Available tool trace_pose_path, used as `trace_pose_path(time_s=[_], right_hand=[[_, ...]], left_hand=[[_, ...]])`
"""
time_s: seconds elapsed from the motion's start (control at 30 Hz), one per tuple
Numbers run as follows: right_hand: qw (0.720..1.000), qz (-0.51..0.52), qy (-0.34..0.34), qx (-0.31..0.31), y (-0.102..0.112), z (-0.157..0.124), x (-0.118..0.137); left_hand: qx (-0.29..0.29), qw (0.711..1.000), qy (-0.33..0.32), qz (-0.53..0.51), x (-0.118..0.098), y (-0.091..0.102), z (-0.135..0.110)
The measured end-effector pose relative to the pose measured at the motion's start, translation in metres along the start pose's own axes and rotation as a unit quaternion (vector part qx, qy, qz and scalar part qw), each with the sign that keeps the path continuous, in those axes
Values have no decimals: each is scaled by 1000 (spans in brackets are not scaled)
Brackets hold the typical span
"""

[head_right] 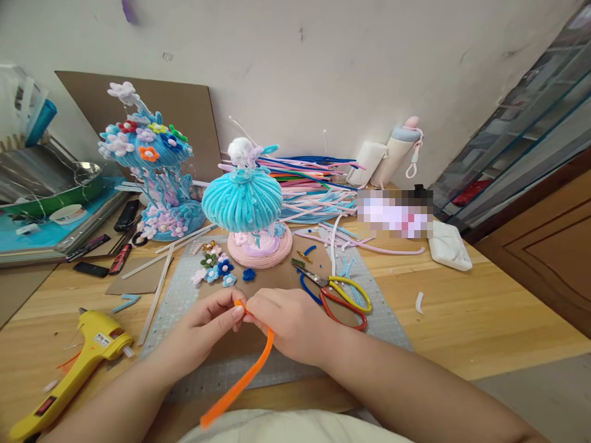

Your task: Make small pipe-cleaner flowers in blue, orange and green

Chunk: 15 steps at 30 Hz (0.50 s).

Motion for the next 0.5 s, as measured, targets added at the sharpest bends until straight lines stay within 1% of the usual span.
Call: trace_pose_path(time_s=[0.1,0.17,0.2,0.23,0.27,0.3,0.33,0.37,0.4,0.43,0.47,0.5], right_hand=[[998,-59,37,10,0,-1,1],[999,-36,36,6,0,-2,3],[1000,-1,18,-5,0,-2,4],[998,49,-19,-19,-1,-2,5],[990,115,-76,-32,-2,-3,5],[969,195,-148,-42,-4,-3,5],[930,284,-230,-49,-7,-3,5],[871,376,-312,-51,-11,-4,4],[796,466,-385,-44,-15,-4,4],[711,545,-443,-27,-19,-4,3],[630,607,-485,-2,-23,-4,2],[563,650,-510,29,-26,-3,1]], left_hand=[[8,1000,25,-1,2,-1,0],[19,999,36,-9,3,-3,0],[24,999,34,-11,4,-4,-1],[27,999,26,-6,4,-5,-1],[25,1000,10,7,3,-6,-2],[18,999,-14,31,3,-6,-3],[9,997,-44,63,2,-7,-3],[0,992,-79,100,2,-7,-4],[-7,983,-117,142,1,-6,-5],[-12,970,-157,184,1,-6,-5],[-15,955,-194,224,0,-5,-5],[-18,940,-226,257,0,-4,-5]])
Point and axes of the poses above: each hand's wrist, its own z-axis towards the middle knuckle, its own y-axis out of the back of the hand, x = y × z, the point moved 1 cm from there along z, towards the middle knuckle, and after that the axes turned 9 degrees about -x, right-handed, at the moved point
